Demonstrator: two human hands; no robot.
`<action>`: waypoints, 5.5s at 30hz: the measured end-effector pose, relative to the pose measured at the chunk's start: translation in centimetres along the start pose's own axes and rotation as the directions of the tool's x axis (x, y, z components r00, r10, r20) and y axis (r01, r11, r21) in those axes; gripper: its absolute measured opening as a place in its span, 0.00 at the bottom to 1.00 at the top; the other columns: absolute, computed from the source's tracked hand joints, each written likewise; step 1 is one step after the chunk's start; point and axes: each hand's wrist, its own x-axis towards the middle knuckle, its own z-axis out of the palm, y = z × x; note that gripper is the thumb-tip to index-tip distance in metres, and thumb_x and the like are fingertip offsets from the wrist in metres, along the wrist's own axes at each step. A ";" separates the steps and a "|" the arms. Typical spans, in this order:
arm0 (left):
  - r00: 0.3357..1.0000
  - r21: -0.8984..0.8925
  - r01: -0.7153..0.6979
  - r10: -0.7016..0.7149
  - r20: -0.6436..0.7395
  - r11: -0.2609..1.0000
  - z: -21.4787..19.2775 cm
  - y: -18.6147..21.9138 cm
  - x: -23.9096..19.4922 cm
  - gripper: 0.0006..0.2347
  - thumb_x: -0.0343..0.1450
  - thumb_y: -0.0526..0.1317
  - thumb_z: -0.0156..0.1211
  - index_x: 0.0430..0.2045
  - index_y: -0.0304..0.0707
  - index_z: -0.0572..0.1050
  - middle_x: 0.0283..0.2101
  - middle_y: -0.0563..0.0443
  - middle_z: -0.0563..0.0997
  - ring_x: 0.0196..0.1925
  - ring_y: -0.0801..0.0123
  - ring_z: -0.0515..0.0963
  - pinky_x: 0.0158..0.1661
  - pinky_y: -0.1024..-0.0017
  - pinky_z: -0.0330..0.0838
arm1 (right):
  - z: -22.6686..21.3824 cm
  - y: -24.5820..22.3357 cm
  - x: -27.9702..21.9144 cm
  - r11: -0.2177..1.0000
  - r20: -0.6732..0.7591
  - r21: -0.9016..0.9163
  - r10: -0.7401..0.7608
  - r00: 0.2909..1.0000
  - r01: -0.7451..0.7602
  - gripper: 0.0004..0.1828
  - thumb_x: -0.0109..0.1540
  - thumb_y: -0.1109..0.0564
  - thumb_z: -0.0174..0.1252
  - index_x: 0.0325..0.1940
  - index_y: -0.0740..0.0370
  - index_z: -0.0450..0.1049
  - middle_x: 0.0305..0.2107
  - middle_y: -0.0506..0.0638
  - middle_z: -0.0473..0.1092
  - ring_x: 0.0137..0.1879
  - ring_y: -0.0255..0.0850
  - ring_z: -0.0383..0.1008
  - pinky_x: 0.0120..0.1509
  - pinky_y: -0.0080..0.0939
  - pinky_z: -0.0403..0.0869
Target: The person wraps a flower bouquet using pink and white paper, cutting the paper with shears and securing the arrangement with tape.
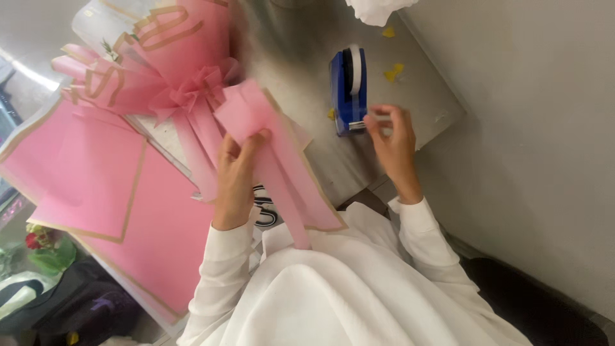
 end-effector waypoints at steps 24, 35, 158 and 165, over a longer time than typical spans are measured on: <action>0.998 -0.128 -0.007 0.000 -0.055 0.992 1.0 2.4 0.9 0.04 0.69 0.39 0.69 0.33 0.45 0.79 0.32 0.63 0.78 0.37 0.83 0.80 0.41 0.81 0.76 | 5.4 6.5 -3.5 0.893 -0.173 0.421 0.254 0.952 -0.162 0.14 0.70 0.54 0.61 0.42 0.70 0.72 0.57 0.55 0.55 0.65 0.49 0.65 0.68 0.54 0.76; 0.971 0.018 -0.241 0.241 0.005 0.970 -0.9 1.3 0.8 0.06 0.69 0.38 0.73 0.35 0.42 0.81 0.34 0.59 0.79 0.39 0.78 0.78 0.44 0.73 0.78 | -3.6 -4.5 -2.4 0.999 0.301 -0.040 0.028 0.953 -0.017 0.12 0.66 0.54 0.66 0.49 0.63 0.78 0.44 0.56 0.74 0.53 0.47 0.79 0.52 0.41 0.80; 0.959 -0.505 0.280 -0.221 0.174 0.816 -12.1 -4.9 9.5 0.36 0.57 0.41 0.83 0.55 0.34 0.63 0.45 0.50 0.67 0.46 0.69 0.71 0.43 0.80 0.70 | 20.9 -13.7 7.2 0.872 0.622 -0.218 -0.221 0.751 0.437 0.11 0.64 0.48 0.70 0.45 0.55 0.83 0.38 0.57 0.79 0.50 0.55 0.80 0.52 0.52 0.76; 0.897 -0.564 0.440 -0.315 0.310 0.699 -13.2 -9.3 11.2 0.33 0.63 0.41 0.80 0.60 0.38 0.65 0.46 0.48 0.78 0.47 0.62 0.81 0.49 0.60 0.82 | 21.6 -11.4 7.2 0.859 0.597 -0.261 -0.216 0.773 0.441 0.10 0.61 0.47 0.70 0.42 0.51 0.83 0.35 0.51 0.79 0.49 0.51 0.80 0.54 0.49 0.77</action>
